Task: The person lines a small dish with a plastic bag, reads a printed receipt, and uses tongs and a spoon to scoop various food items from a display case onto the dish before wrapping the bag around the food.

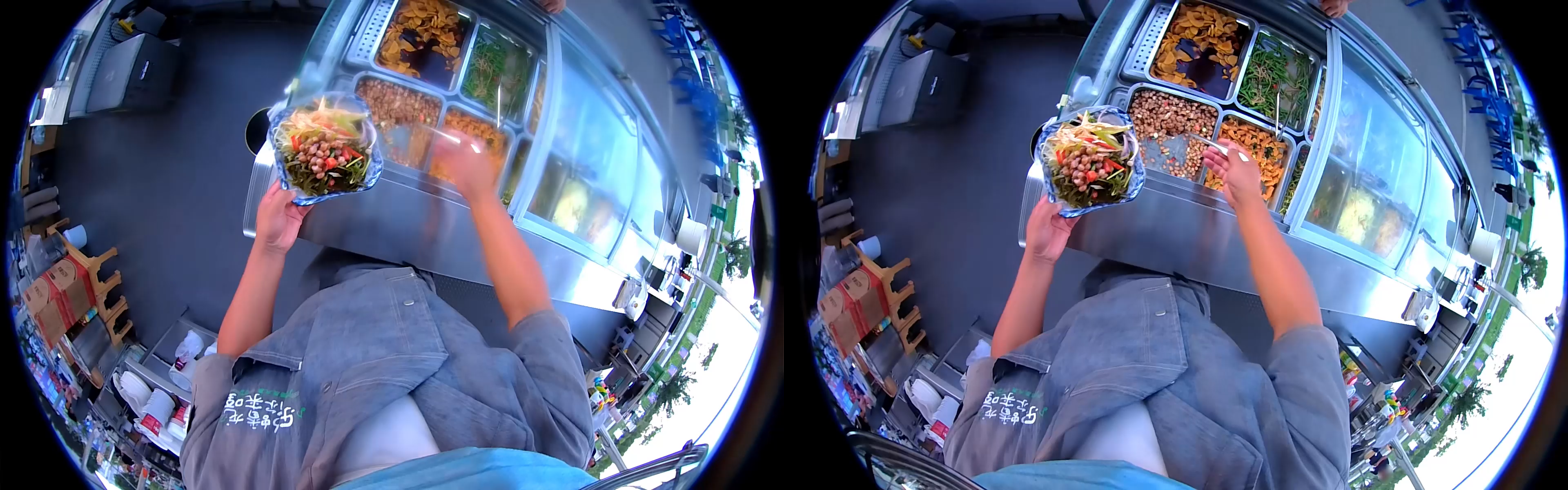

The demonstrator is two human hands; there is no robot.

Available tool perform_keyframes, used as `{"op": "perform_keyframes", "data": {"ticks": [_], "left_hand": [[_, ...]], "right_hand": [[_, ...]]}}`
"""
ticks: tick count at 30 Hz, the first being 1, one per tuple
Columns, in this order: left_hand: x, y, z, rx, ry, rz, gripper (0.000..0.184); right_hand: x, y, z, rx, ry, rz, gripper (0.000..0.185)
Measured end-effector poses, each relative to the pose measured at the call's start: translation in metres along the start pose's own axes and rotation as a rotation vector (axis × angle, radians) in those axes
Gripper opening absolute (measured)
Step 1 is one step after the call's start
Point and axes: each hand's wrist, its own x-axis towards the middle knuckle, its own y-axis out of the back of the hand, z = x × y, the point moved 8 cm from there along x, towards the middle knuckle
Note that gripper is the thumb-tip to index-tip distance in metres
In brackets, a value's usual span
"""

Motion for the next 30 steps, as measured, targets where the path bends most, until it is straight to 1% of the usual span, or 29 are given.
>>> {"op": "perform_keyframes", "data": {"ticks": [1,2,3,5,7,8,11,13,16,18,19,21,22,23,25,26,27,29,30], "left_hand": [[0.002,0.001,-0.001,0.010,0.006,-0.001,0.045],[0.003,0.002,0.000,0.018,0.004,0.004,0.044],[0.004,-0.001,0.001,0.011,-0.008,0.008,0.044],[0.008,-0.002,-0.001,0.020,0.019,0.023,0.042],[0.016,-0.001,-0.002,0.003,0.017,0.009,0.039],[0.019,-0.003,-0.003,0.015,0.028,0.001,0.038],[0.024,-0.023,-0.004,-0.005,0.027,-0.008,0.036],[0.026,-0.034,-0.002,0.019,0.039,-0.035,0.037],[0.028,-0.047,0.001,0.009,0.042,-0.028,0.038],[0.029,-0.049,0.002,0.022,0.052,-0.021,0.037],[0.036,-0.055,-0.003,0.035,0.054,-0.023,0.037],[0.035,-0.055,-0.002,0.054,0.061,-0.017,0.036],[0.035,-0.057,0.000,0.054,0.062,-0.030,0.036],[0.036,-0.060,0.002,0.054,0.060,-0.047,0.035],[0.036,-0.062,0.003,0.054,0.062,-0.056,0.035],[0.036,-0.063,0.004,0.050,0.061,-0.064,0.034],[0.037,-0.062,0.003,0.050,0.063,-0.064,0.034],[0.040,-0.063,0.002,0.044,0.070,-0.085,0.034],[0.040,-0.063,0.003,0.043,0.072,-0.084,0.034]], "right_hand": [[-0.010,-0.006,-0.011,0.186,-0.115,0.013,0.031],[-0.029,-0.018,-0.038,0.114,-0.108,0.069,0.031],[-0.038,-0.021,-0.054,0.089,-0.088,0.029,0.032],[-0.064,-0.042,-0.093,0.116,-0.057,0.052,0.034],[-0.092,-0.068,-0.126,0.076,-0.025,0.070,0.036],[-0.101,-0.078,-0.134,0.071,-0.001,0.030,0.037],[-0.128,-0.114,-0.140,0.086,0.010,0.008,0.037],[-0.141,-0.131,-0.123,0.142,0.016,-0.041,0.038],[-0.147,-0.136,-0.084,0.147,0.013,-0.027,0.040],[-0.153,-0.141,-0.080,0.056,0.233,-0.109,0.041],[-0.149,-0.131,-0.077,0.061,0.229,-0.106,0.041],[-0.158,-0.135,-0.084,-0.233,0.451,-0.133,0.040],[-0.161,-0.138,-0.089,-0.303,0.545,-0.128,0.038],[-0.160,-0.137,-0.089,-0.299,0.544,-0.124,0.038],[-0.170,-0.146,-0.097,-0.637,0.754,-0.170,0.034],[-0.173,-0.146,-0.097,-0.746,0.779,-0.175,0.033],[-0.173,-0.144,-0.098,-0.747,0.778,-0.173,0.033],[-0.180,-0.152,-0.102,-0.921,0.928,-0.183,0.036],[-0.183,-0.158,-0.109,-0.949,1.019,-0.182,0.038]]}}
